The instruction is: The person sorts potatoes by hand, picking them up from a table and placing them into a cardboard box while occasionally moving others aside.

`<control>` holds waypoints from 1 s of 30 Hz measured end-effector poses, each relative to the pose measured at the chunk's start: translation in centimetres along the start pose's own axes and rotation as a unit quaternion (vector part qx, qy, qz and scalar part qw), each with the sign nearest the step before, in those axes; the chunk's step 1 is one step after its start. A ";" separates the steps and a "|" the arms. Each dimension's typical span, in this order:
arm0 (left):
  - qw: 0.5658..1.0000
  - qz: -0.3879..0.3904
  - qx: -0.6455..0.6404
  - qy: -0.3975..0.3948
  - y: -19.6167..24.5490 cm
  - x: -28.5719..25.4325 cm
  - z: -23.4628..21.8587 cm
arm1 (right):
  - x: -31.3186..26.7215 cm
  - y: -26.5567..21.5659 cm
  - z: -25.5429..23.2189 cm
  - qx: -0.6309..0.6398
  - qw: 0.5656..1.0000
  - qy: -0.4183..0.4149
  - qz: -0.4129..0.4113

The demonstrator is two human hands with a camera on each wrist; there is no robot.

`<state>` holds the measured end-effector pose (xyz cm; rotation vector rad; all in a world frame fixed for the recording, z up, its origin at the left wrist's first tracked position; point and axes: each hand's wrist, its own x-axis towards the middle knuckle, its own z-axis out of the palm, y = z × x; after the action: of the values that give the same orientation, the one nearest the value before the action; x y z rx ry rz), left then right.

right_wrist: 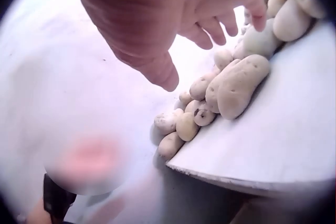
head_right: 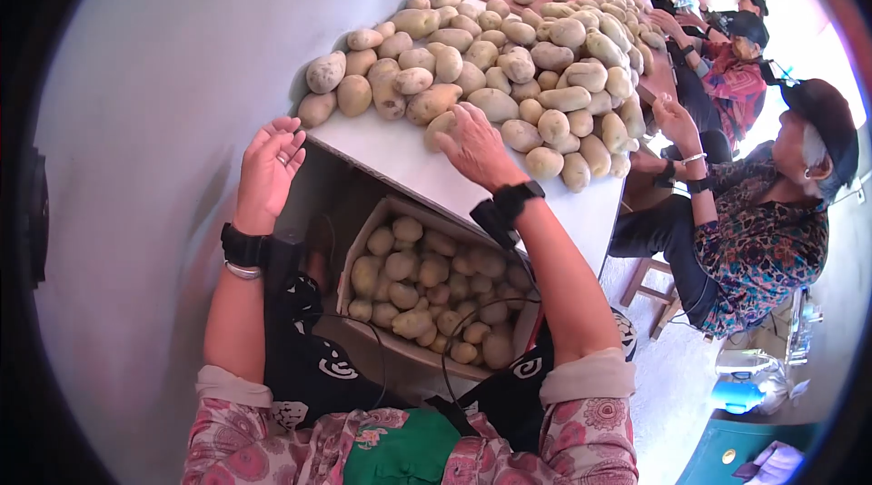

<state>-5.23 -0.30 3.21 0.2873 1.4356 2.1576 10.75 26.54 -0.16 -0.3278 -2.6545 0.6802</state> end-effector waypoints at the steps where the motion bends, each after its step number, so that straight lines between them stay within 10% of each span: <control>1: 1.000 0.002 -0.007 0.003 0.3 0.2 0.2 | 1.0 0.9 1.0 -0.018 1.000 0.005 0.002; 12: 1.000 -0.005 -0.009 -0.022 0.2 0.4 0.4 | 0.1 -3.6 -2.9 -0.267 0.950 -0.089 0.135; 30: 0.996 -0.027 0.026 -0.083 -2.0 1.8 1.4 | -11.2 -3.4 -5.2 -0.126 0.978 -0.169 0.005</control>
<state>-5.45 2.36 1.79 0.4309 1.3901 2.0059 22.55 22.30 2.41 -0.3169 -3.0749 0.4323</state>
